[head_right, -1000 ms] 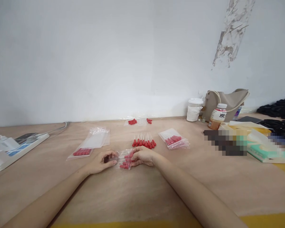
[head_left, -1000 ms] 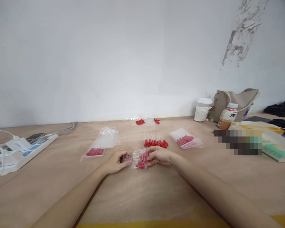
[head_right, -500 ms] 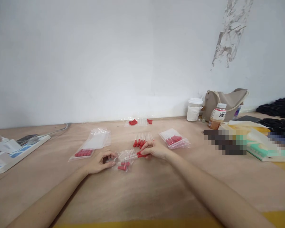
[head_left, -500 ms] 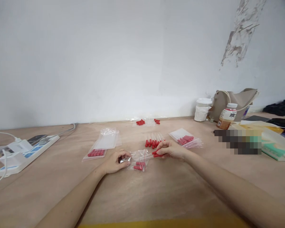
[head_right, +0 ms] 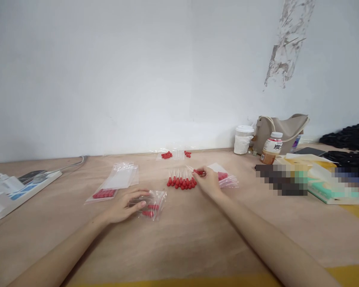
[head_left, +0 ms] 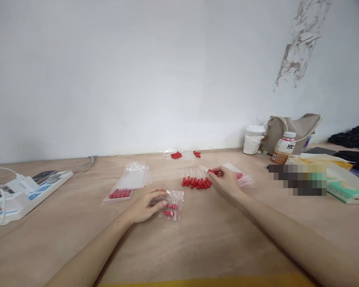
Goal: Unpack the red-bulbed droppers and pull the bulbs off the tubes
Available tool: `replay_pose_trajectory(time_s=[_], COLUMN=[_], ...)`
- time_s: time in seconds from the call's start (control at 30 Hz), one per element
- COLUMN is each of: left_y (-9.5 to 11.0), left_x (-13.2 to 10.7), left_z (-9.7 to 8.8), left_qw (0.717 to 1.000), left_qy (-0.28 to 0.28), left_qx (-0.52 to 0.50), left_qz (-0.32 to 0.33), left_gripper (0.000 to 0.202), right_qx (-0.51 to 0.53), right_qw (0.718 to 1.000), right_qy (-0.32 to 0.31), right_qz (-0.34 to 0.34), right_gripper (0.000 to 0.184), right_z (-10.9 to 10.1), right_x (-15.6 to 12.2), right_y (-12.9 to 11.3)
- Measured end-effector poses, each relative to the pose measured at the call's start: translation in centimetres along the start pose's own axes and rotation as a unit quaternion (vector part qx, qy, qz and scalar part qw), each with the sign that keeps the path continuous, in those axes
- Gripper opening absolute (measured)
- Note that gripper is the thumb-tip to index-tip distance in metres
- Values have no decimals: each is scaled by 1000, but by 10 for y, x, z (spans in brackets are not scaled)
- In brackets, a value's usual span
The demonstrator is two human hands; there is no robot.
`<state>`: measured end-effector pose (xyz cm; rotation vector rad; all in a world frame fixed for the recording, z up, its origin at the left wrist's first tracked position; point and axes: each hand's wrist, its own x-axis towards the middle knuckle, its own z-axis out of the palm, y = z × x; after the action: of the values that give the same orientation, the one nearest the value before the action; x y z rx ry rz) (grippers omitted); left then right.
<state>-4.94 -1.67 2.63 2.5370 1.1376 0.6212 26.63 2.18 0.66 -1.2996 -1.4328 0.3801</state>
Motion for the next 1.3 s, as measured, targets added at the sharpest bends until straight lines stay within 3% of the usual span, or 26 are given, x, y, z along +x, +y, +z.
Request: replay_pose_trajectory(time_s=[0.13, 0.23, 0.4, 0.57, 0.8, 0.97, 1.03, 1.2, 1.3], left_y=[-5, -8, -8, -10, -13, -11, -9, -5, -8], left_x=[-1, -1, -1, 0, 1, 2, 2, -2, -3], left_z=[13, 17, 16, 13, 11, 13, 11, -5, -7], left_qw=[1000, 1000, 999, 998, 998, 997, 997, 995, 993], left_qy=[-17, -11, -17, -22, -31, -36, -40, -57, -76], left_qx=[4, 15, 26, 28, 36, 42, 43, 61, 64], left_qz=[8, 18, 32, 43, 49, 47, 44, 47, 59], left_gripper=[36, 35, 35, 36, 36, 37, 36, 39, 43], right_qx=[-44, -66, -99, -117, -130, -91, -69, -49, -60], right_qw=[996, 994, 991, 986, 980, 979, 976, 957, 950], right_qy=[-1, -8, -14, 18, 2, 27, -9, -183, -221], right_qz=[-74, -84, -87, -119, -152, -183, -204, -221, -214], right_gripper=[21, 22, 26, 27, 29, 21, 15, 8, 13], right_z=[15, 14, 13, 15, 17, 15, 16, 30, 43], right_x=[-9, -12, -13, -15, -17, -25, -34, -63, -71], right_y=[10, 14, 12, 15, 21, 5, -7, -36, -48])
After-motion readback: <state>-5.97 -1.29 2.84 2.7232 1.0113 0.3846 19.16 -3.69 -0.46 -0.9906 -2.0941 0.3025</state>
